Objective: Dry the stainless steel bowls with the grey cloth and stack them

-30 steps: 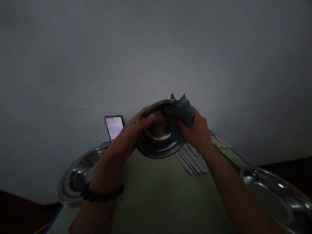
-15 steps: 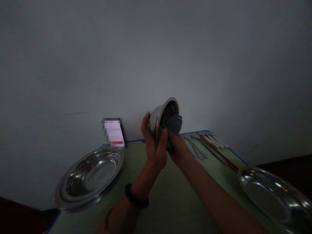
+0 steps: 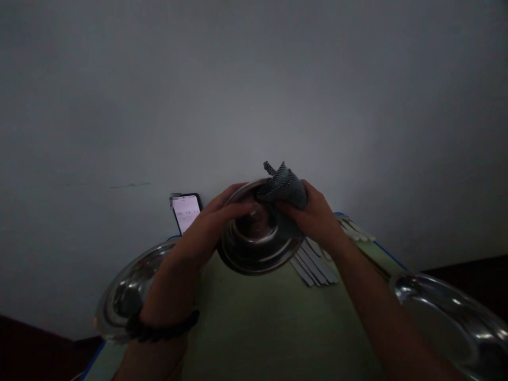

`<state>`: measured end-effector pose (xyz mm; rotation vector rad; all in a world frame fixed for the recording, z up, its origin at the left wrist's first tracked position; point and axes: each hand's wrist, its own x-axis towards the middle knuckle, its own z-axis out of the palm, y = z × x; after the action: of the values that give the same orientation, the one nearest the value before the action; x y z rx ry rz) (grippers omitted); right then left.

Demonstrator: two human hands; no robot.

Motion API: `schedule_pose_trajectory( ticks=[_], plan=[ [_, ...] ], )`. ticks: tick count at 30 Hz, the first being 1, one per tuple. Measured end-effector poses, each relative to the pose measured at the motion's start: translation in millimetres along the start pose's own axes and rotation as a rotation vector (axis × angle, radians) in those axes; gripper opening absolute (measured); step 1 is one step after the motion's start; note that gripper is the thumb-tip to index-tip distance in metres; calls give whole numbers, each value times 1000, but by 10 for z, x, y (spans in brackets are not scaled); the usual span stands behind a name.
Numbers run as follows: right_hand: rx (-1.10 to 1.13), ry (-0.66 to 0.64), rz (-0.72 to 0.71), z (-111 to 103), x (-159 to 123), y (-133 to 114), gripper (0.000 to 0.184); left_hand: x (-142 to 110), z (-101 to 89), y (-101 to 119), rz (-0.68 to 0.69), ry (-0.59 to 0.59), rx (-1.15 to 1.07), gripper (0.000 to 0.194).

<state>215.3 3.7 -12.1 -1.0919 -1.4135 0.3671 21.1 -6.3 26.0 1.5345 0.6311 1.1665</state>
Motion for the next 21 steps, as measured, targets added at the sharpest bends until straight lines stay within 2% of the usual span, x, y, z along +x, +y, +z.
schedule_pose_trajectory(
  ticks=[4,9,12,15,16,18,19,21],
  plan=[
    [-41,181,-36,78,-69,-55,29,-38,82,49,87,-2,75,28],
    [72,296,20,251,-133,49,38,-34,137,88,140,154,115,24],
    [199,260,136,382,-179,69,37,13,139,46,234,313,52,21],
    [543,128,356,578,-277,51,38,65,155,-5,348,455,-72,22],
    [665,80,435,645,-314,51,38,75,152,-14,358,451,-86,25],
    [802,5,544,741,-370,75,40,80,116,-16,318,371,-76,35],
    [794,-19,558,756,-381,99,41,75,80,-8,276,309,-73,40],
    [652,-22,487,706,-357,157,43,52,-14,15,183,193,-80,42]
  ],
)
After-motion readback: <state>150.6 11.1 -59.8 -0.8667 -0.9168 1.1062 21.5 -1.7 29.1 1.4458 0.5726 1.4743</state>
